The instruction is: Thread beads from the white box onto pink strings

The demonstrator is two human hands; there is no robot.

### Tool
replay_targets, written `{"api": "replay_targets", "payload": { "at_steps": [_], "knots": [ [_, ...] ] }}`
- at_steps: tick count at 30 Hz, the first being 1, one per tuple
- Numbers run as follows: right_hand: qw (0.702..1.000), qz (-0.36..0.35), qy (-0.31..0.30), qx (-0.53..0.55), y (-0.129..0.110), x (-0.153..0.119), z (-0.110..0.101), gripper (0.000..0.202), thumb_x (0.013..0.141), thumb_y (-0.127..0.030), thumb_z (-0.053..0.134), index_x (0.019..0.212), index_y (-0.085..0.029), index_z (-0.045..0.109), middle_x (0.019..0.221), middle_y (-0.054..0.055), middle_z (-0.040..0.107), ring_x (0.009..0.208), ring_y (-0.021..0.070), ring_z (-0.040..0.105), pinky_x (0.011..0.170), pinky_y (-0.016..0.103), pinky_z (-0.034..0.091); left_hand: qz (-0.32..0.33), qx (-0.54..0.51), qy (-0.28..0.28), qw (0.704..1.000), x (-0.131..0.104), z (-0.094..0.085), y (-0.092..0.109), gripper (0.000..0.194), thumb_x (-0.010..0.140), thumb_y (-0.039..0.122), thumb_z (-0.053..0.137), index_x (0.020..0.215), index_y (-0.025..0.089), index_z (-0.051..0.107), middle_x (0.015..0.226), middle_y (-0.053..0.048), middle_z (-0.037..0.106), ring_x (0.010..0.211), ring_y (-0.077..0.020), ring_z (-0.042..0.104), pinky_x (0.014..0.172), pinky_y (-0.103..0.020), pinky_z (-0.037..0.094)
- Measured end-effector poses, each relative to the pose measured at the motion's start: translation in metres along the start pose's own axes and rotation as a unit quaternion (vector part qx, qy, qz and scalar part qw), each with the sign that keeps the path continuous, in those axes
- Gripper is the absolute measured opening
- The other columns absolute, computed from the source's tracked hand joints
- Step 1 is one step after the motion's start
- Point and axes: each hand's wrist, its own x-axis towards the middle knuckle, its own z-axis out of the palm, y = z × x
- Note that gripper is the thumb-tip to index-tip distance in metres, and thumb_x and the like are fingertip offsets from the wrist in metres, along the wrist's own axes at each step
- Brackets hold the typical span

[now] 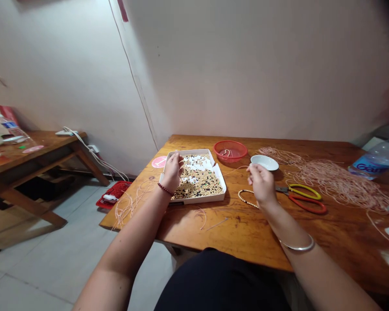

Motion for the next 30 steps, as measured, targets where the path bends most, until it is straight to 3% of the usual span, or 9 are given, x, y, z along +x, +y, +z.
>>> {"api": "replay_targets", "payload": {
  "at_steps": [3,5,9,12,15,19,21,26,30],
  "knots": [
    [0.982,0.087,-0.165,-0.031,0.004,-0.002,0.006,0.044,0.072,-0.06,0.058,0.059,-0.018,0.054,0.043,-0.004,0.043,0.042,0.0104,0.045,0.045,0.024,0.038,0.062,0.006,-0.111,0.992,-0.014,0.007,0.006,0.033,0.078,0.049,0.062,0.071,0.018,0.053,0.061,0.002,0.045,0.05,-0.006,0.039,0.043,-0.016,0.025],
    [0.943,0.172,-0.279,-0.059,0.006,-0.007,0.009,0.049,0.071,-0.064,0.056,0.059,-0.016,0.057,0.039,-0.004,0.041,0.037,0.0097,0.041,0.04,0.024,0.037,0.103,0.047,-0.136,0.984,-0.025,0.01,0.01,0.032,0.076,0.048,0.064,0.07,0.018,0.057,0.057,0.003,0.042,0.05,-0.007,0.036,0.045,-0.017,0.026],
    [0.912,0.205,-0.354,-0.045,0.003,-0.015,0.013,0.045,0.069,-0.06,0.061,0.061,-0.016,0.059,0.039,-0.007,0.036,0.037,0.0058,0.029,0.036,0.019,0.027,0.22,0.206,-0.129,0.945,-0.045,0.013,0.015,0.022,0.072,0.039,0.071,0.068,0.019,0.063,0.061,-0.001,0.051,0.057,-0.0108,0.04,0.051,-0.02,0.031],
    [0.922,0.193,-0.335,0.009,-0.003,-0.016,0.013,0.039,0.067,-0.054,0.067,0.063,-0.016,0.056,0.04,-0.009,0.03,0.037,0.0036,0.019,0.036,0.018,0.015,0.296,0.243,-0.084,0.92,-0.052,0.013,0.017,0.017,0.072,0.034,0.071,0.066,0.02,0.065,0.058,0.0,0.05,0.057,-0.0114,0.041,0.053,-0.02,0.032],
    [0.927,0.189,-0.319,0.059,-0.006,-0.016,0.012,0.038,0.069,-0.052,0.066,0.066,-0.016,0.055,0.043,-0.01,0.027,0.038,0.0029,0.015,0.037,0.018,0.01,0.329,0.186,0.026,0.925,-0.054,0.013,0.02,0.016,0.075,0.03,0.07,0.065,0.02,0.064,0.055,0.002,0.045,0.054,-0.01,0.039,0.053,-0.021,0.031],
    [0.927,0.164,-0.33,0.062,-0.005,-0.014,0.01,0.04,0.076,-0.055,0.056,0.078,-0.016,0.062,0.058,-0.001,0.053,0.045,0.0068,0.041,0.043,0.02,0.031,0.404,0.124,0.124,0.898,-0.062,0.016,0.04,0.016,0.083,0.03,0.062,0.071,0.02,0.063,0.053,0.003,0.04,0.049,-0.0086,0.032,0.049,-0.022,0.027],
    [0.945,0.137,-0.29,0.072,-0.006,-0.008,0.006,0.035,0.076,-0.051,0.058,0.089,-0.019,0.061,0.077,0.004,0.063,0.063,0.0119,0.057,0.056,0.023,0.043,0.436,0.121,0.136,0.881,-0.072,0.015,0.057,0.017,0.083,0.033,0.061,0.073,0.02,0.063,0.054,0.003,0.04,0.049,-0.0085,0.032,0.048,-0.023,0.026],
    [0.999,0.025,-0.035,0.015,-0.03,0.023,-0.026,0.027,0.079,-0.038,0.057,0.103,-0.024,0.053,0.093,0.002,0.065,0.076,0.0123,0.059,0.066,0.025,0.046,0.456,0.183,0.059,0.869,-0.102,-0.01,0.095,0.026,0.08,0.042,0.063,0.074,0.017,0.066,0.052,0.003,0.046,0.045,-0.0054,0.029,0.044,-0.024,0.02],
    [0.973,-0.136,-0.019,-0.188,-0.047,0.042,-0.069,0.022,0.079,-0.028,0.058,0.1,-0.022,0.061,0.103,0.005,0.064,0.087,0.0149,0.058,0.075,0.029,0.045,0.387,0.27,0.067,0.879,-0.124,-0.042,0.115,0.02,0.076,0.04,0.066,0.076,0.021,0.07,0.052,0.004,0.05,0.048,-0.0046,0.036,0.047,-0.021,0.023]
  ]
}}
